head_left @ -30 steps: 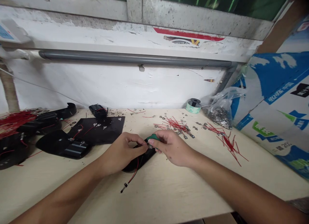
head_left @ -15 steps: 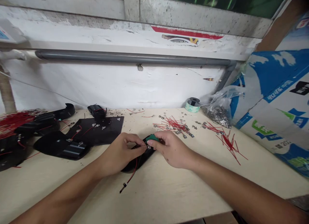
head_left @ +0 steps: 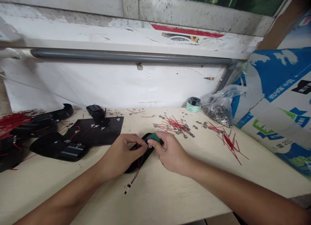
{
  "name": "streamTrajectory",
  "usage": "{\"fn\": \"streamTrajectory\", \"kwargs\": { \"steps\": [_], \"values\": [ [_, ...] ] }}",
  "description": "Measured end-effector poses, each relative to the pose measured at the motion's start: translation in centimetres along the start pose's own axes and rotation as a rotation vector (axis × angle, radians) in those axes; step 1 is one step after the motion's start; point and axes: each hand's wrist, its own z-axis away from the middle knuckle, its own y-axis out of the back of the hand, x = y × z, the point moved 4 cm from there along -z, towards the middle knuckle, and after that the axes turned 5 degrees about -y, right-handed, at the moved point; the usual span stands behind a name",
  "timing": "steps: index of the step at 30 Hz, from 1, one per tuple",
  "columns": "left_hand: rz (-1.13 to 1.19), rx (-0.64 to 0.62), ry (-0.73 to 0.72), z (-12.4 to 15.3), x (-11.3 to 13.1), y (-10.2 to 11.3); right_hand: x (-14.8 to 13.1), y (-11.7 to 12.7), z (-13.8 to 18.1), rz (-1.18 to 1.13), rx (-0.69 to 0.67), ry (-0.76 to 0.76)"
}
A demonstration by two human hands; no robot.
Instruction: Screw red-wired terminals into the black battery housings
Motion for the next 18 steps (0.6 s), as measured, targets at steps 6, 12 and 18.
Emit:
{"fn": "streamTrajectory", "kwargs": {
  "steps": [6, 12, 18],
  "values": [
    [0.057, 0.009, 0.125, 0.0, -0.3, 0.3, 0.5, 1.6, -1.1, -0.171, 0.0, -0.045],
    [0.158, 0.074, 0.158, 0.2, -1.0, 0.3, 1.6, 4.3, -1.7, -0.133, 0.037, -0.166],
    [0.264, 0.156, 0.153, 0.8, -1.1, -0.8, 2.0, 2.6, -1.0, -0.214, -0.197, -0.402]
  ]
}}
